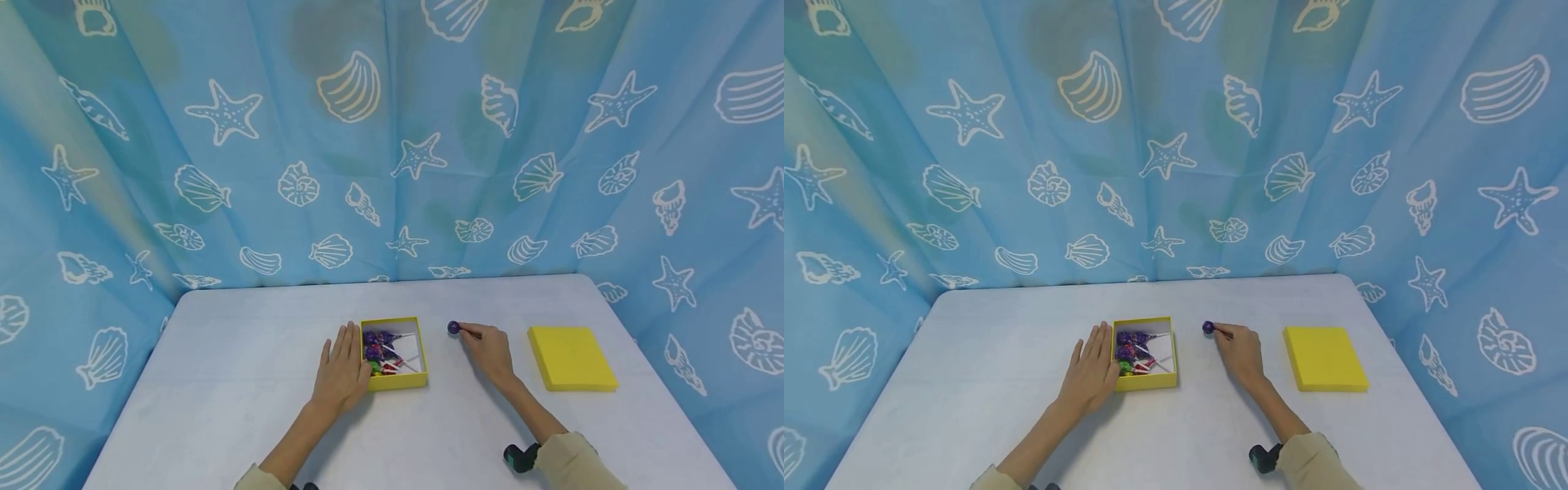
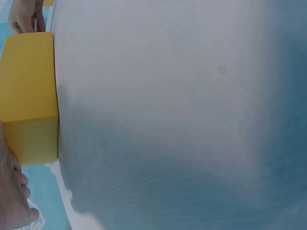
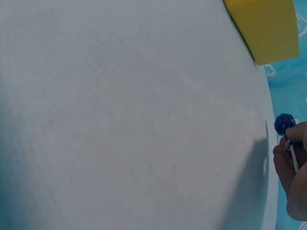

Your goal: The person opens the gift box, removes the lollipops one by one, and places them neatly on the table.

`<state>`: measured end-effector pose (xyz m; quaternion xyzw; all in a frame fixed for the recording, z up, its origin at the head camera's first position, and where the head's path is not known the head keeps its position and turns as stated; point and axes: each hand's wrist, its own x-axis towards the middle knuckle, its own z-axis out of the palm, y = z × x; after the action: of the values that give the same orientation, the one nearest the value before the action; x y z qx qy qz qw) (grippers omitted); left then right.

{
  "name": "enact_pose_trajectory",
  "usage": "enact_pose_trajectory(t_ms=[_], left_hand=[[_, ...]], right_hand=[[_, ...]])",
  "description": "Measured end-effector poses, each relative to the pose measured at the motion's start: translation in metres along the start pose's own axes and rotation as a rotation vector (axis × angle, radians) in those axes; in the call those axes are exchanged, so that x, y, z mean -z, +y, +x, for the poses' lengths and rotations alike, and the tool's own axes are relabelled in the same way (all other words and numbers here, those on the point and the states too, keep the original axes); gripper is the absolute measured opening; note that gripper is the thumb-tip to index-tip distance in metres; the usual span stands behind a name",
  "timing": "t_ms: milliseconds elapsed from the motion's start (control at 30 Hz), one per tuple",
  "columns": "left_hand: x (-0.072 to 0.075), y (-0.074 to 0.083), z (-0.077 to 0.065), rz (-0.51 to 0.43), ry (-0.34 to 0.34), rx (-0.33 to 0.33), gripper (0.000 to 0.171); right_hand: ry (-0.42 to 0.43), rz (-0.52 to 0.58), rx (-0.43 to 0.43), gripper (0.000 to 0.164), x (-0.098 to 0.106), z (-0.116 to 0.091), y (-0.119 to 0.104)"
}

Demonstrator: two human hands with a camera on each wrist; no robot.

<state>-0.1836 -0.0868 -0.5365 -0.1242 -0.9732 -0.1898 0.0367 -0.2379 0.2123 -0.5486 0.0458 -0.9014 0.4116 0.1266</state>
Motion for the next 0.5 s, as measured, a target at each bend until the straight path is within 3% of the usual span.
enact_pose_trajectory(t_ms=[500], left_hand=[[0.0040, 0.0031, -0.0004, -0.011, -0.017, 0.012, 0.066]], right_hand=[[0.037, -0.092, -0.074, 0.019, -0.0095, -0.0008, -0.0045]])
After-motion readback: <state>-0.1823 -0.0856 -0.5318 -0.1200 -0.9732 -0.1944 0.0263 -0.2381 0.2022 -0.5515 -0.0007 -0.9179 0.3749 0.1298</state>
